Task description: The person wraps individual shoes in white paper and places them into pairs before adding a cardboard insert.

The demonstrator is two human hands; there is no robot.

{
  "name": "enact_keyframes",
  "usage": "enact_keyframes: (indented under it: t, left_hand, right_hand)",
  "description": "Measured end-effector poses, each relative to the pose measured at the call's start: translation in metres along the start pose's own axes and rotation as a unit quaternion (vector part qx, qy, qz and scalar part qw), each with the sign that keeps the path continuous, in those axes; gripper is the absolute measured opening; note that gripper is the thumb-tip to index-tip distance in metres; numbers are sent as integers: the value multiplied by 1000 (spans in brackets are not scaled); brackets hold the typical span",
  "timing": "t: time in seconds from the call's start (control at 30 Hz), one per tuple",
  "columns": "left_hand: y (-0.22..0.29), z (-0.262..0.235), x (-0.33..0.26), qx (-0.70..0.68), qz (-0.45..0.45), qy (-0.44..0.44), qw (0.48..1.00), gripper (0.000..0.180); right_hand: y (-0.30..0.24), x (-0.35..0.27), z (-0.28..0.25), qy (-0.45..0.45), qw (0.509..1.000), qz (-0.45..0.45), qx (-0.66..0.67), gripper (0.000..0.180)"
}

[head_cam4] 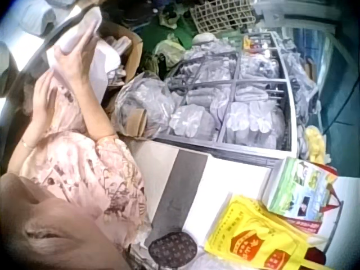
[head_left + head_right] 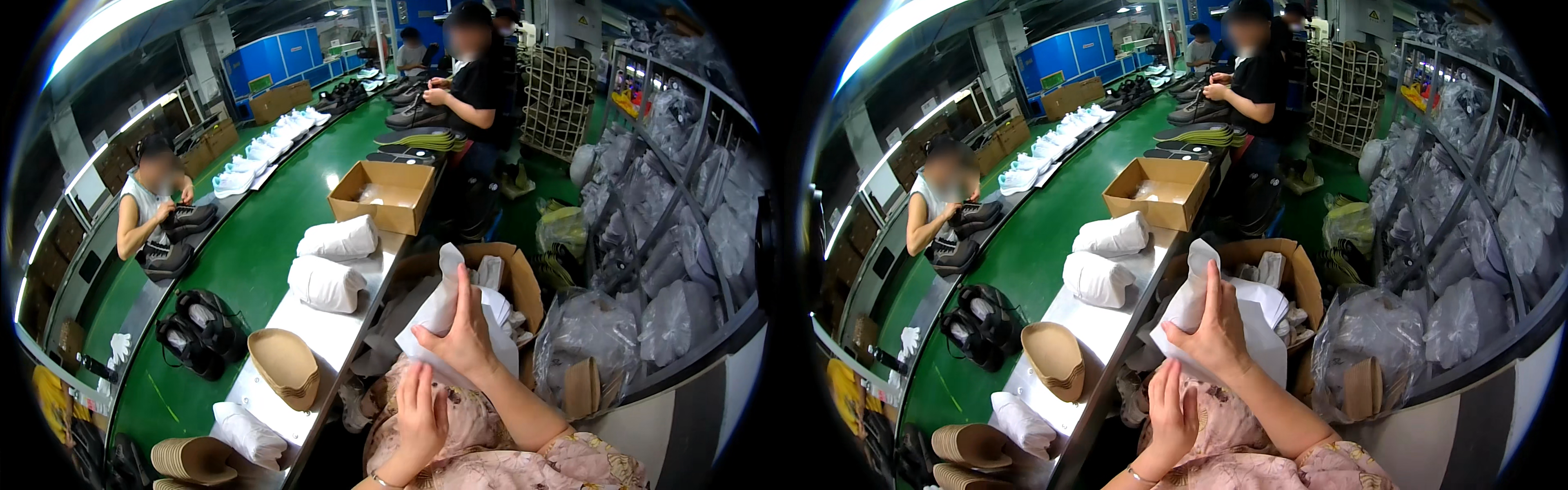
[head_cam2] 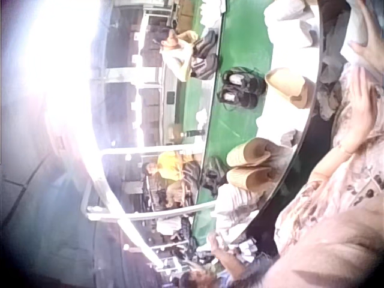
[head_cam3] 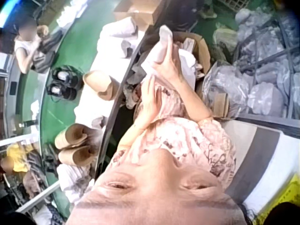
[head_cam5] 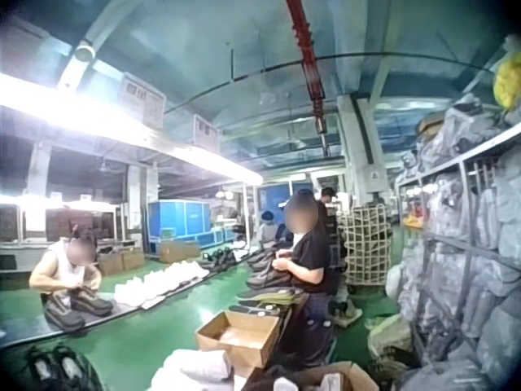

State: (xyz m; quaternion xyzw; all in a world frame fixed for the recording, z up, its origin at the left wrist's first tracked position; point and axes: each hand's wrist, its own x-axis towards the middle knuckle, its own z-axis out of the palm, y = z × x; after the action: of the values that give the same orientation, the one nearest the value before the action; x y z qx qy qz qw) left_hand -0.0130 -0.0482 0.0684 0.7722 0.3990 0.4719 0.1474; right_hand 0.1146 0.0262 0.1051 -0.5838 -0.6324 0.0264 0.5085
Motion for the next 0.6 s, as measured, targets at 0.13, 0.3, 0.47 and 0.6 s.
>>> enact_keyframes:
  t: [0.13, 0.3, 0.47, 0.6]
  left_hand:
    - [-19, 9, -3, -94, -114, 27, 989, 56]
    - [-40, 7, 4, -319, -169, 16, 932, 61]
    - [-50, 8, 3, -478, -256, 108, 833, 49]
    - [-63, 0, 2, -566, -305, 168, 747, 42]
  right_hand:
    - [-14, -7, 3, 8, 1000, 24, 12, 101]
    - [-28, -14, 24, 16, 1000, -1, -5, 100]
    - [-21, -12, 6, -161, 930, 106, 314, 76]
    - [-2, -19, 6, -240, 884, 182, 357, 53]
